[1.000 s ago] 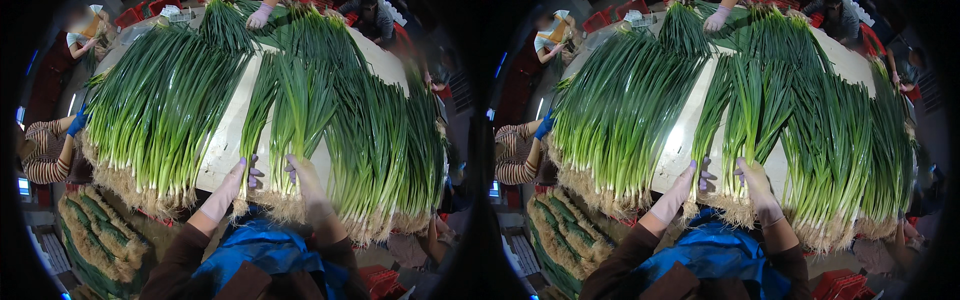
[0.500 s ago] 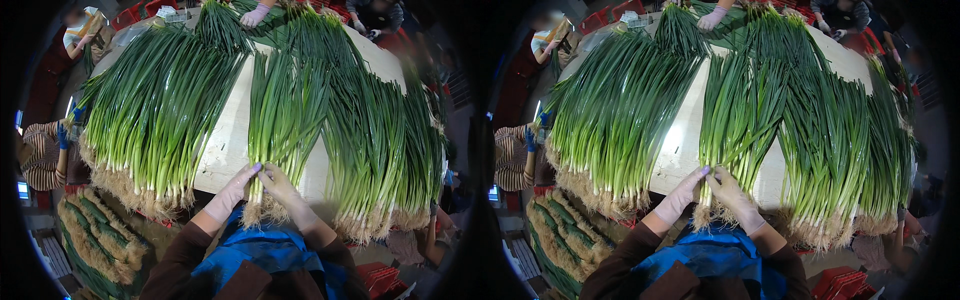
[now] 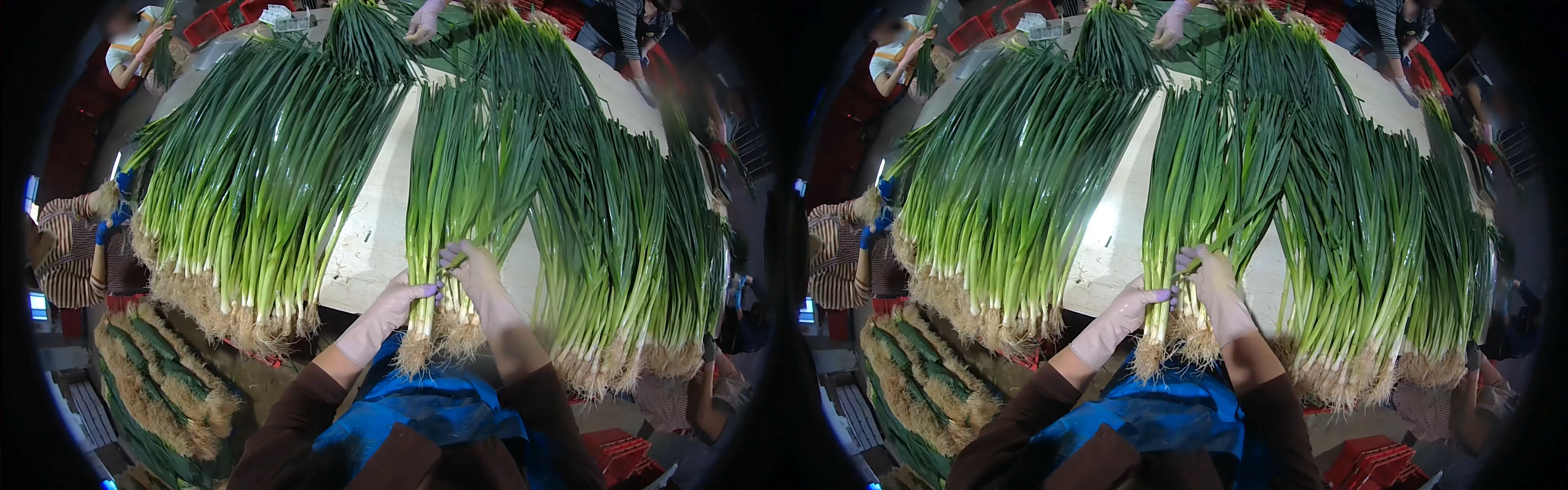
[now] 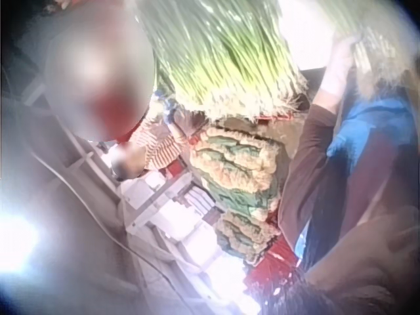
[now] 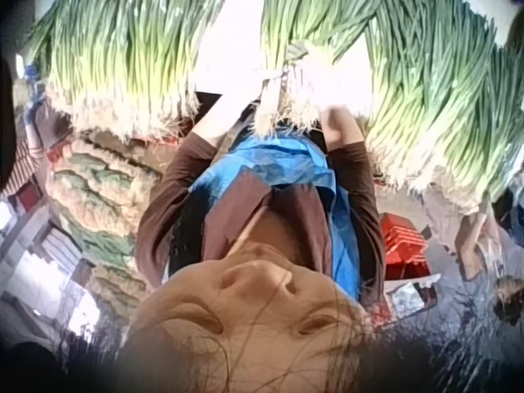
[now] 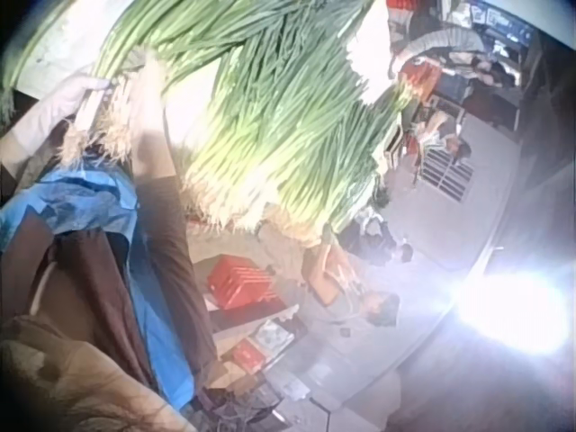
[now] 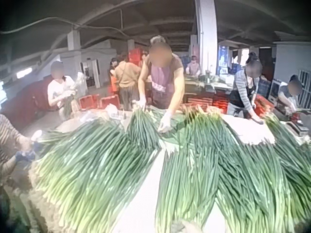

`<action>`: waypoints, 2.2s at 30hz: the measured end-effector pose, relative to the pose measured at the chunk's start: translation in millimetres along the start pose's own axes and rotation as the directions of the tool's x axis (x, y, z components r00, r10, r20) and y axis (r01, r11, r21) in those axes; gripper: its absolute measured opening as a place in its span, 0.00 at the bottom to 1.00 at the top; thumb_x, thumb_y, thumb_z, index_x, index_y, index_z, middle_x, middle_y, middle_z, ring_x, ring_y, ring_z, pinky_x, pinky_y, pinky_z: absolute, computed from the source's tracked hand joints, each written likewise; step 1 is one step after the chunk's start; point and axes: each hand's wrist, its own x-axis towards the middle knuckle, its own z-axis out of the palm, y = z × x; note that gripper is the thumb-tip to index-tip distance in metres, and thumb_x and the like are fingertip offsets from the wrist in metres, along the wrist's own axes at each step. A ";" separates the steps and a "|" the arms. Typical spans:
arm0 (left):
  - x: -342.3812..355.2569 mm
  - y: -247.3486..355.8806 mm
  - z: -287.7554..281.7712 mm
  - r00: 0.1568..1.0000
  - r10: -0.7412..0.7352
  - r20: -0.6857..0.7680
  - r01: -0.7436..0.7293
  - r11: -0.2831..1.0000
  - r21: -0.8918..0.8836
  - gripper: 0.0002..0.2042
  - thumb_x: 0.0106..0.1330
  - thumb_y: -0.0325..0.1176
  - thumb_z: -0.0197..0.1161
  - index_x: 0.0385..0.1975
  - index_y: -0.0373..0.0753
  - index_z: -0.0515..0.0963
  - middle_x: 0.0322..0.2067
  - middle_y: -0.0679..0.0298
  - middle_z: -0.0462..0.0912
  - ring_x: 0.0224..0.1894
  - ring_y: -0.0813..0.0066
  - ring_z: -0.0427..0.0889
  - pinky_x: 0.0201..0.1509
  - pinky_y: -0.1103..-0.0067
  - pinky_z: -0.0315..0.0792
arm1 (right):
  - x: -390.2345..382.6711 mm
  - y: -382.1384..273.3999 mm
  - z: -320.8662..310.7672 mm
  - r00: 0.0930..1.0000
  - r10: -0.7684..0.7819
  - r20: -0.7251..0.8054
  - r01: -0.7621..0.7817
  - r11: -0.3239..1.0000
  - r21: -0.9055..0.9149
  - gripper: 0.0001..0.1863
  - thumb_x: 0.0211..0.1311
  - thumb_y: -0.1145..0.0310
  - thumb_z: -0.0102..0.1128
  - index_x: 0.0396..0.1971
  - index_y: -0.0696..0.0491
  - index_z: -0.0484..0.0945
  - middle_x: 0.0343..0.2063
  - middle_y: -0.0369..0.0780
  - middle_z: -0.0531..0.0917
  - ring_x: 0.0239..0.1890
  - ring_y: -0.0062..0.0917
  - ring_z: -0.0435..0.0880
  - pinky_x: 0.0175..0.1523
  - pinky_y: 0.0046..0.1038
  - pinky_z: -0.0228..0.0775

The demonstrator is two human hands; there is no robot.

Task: The person repeatedly picks up bunches of green onions from a table, aligns them by hand, and places them into red crates. The person also moves around the workspace to access different piles and crates while wearing gloves.

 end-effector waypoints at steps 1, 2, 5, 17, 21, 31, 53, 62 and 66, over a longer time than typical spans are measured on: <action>1.1 -2.2 -4.8 1.000 0.005 -0.010 -0.005 1.000 0.000 0.16 0.57 0.19 0.62 0.46 0.35 0.73 0.37 0.61 0.80 0.35 0.71 0.80 0.43 0.76 0.77 | -14.6 -5.9 3.7 0.995 0.026 -0.100 -0.021 0.998 0.058 0.14 0.70 0.69 0.46 0.49 0.59 0.71 0.43 0.47 0.75 0.38 0.32 0.80 0.40 0.28 0.71; 2.7 -3.2 -7.5 0.999 0.017 -0.048 -0.015 0.999 0.043 0.17 0.56 0.19 0.63 0.46 0.35 0.73 0.37 0.61 0.80 0.35 0.71 0.80 0.42 0.76 0.77 | -25.7 -9.3 -1.2 0.999 -0.023 -0.041 0.021 0.999 -0.046 0.14 0.70 0.69 0.46 0.49 0.59 0.71 0.41 0.46 0.75 0.35 0.29 0.78 0.39 0.27 0.70; 7.8 0.9 -3.5 0.981 0.052 -0.186 -0.015 0.981 0.195 0.18 0.54 0.16 0.64 0.45 0.35 0.73 0.36 0.62 0.81 0.36 0.72 0.81 0.41 0.75 0.78 | -57.8 -16.2 -45.0 0.991 -0.083 0.104 0.100 0.981 -0.165 0.16 0.67 0.70 0.49 0.52 0.58 0.73 0.28 0.40 0.74 0.21 0.17 0.66 0.29 0.21 0.65; 14.6 -9.1 40.7 0.928 0.229 -0.293 -0.029 0.830 0.557 0.30 0.52 0.16 0.67 0.54 0.33 0.61 0.44 0.56 0.76 0.42 0.70 0.79 0.44 0.78 0.77 | -26.7 -11.2 19.7 0.899 -0.408 0.160 0.289 0.276 -0.917 0.27 0.52 0.63 0.63 0.51 0.62 0.73 0.36 0.46 0.82 0.34 0.29 0.81 0.40 0.27 0.73; 2.8 -5.6 24.4 0.987 0.116 -0.109 -0.081 0.956 0.282 0.25 0.55 0.22 0.66 0.52 0.34 0.64 0.39 0.59 0.77 0.39 0.72 0.78 0.42 0.78 0.75 | -17.6 -24.8 15.3 0.988 -0.119 0.096 0.152 0.697 -0.701 0.21 0.53 0.66 0.64 0.45 0.62 0.75 0.29 0.41 0.80 0.26 0.22 0.76 0.32 0.24 0.68; -4.5 -29.3 3.9 0.988 -0.101 0.119 0.117 0.983 -0.140 0.18 0.59 0.27 0.62 0.50 0.34 0.70 0.35 0.59 0.77 0.36 0.68 0.78 0.44 0.70 0.75 | -11.0 3.1 -8.9 0.984 -0.180 -0.005 0.169 0.930 -0.328 0.08 0.58 0.68 0.64 0.35 0.54 0.77 0.24 0.35 0.80 0.21 0.18 0.73 0.27 0.21 0.64; 42.0 -7.8 -14.0 0.972 -0.089 -0.218 0.129 0.976 0.174 0.12 0.62 0.26 0.58 0.45 0.34 0.69 0.29 0.59 0.76 0.27 0.70 0.75 0.27 0.74 0.73 | -233.3 -54.6 -119.8 0.911 -0.409 -0.054 0.351 0.838 -0.418 0.13 0.58 0.71 0.58 0.43 0.58 0.79 0.20 0.30 0.76 0.21 0.12 0.72 0.24 0.17 0.60; 18.5 8.0 2.1 0.998 -0.009 -0.062 0.009 1.000 0.011 0.21 0.64 0.34 0.60 0.53 0.29 0.67 0.42 0.53 0.77 0.42 0.62 0.80 0.47 0.68 0.78 | -302.0 -78.8 -341.3 0.340 -0.780 -0.524 0.562 0.616 -0.552 0.25 0.65 0.62 0.55 0.57 0.61 0.68 0.25 0.34 0.78 0.16 0.11 0.68 0.17 0.15 0.60; 10.1 17.7 15.1 0.982 -0.007 0.189 0.008 1.000 -0.003 0.31 0.64 0.45 0.59 0.60 0.29 0.61 0.54 0.49 0.71 0.55 0.57 0.74 0.61 0.62 0.69 | -298.9 -65.7 -425.3 0.069 -0.767 -0.638 -0.005 0.639 -0.769 0.30 0.64 0.58 0.57 0.60 0.61 0.64 0.35 0.41 0.79 0.25 0.19 0.76 0.29 0.21 0.70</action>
